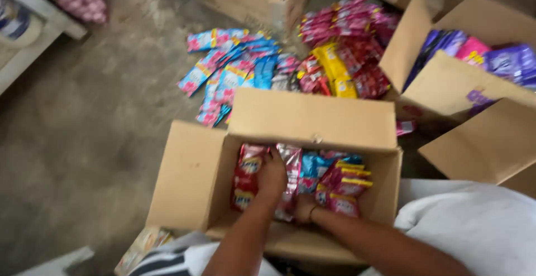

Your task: The person sorts detergent and fabric softener sachets from piles on the floor into cardboard boxes by hand, picking up individual packets and chains of sachets to place them inside the boxes.

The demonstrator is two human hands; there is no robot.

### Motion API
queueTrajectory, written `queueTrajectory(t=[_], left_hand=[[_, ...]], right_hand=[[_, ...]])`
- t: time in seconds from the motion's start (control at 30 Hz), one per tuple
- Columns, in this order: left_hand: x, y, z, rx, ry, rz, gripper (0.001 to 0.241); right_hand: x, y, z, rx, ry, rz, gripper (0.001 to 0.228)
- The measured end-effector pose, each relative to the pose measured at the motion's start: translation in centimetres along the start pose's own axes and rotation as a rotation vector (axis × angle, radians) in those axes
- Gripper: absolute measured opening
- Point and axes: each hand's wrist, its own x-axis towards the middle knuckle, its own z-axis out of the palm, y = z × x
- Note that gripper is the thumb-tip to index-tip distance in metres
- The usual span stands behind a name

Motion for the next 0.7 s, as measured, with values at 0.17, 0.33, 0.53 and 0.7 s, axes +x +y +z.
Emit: queueTrajectory(t=[0.17,0.33,0.53,0.7], left_hand=[[-3.5,4.1,-2.3,0.535,-0.17,0.382,0.078],[-3.5,4.9,-5.0,0.663,-0.448,0.337,0.089],[-7.1,15.1,-14.7,0.496,-0.617,0.592,0.051],[-5.6,19.7,-16.2,0.274,0.161,1.028,0.071]], right_hand=[[-2.8,-4.8,-2.8,-0.673,-0.203,-0.184,0.039],[-9.8,-6.2,-16.0,-0.858,-0.317,-0.348,0.026],[-8.5,1.1,-37.3,-0.101,-0.07,-0.813,0.033],[-5.8,5.1,-42.8,0.406,0.762,-0.334,0.039]])
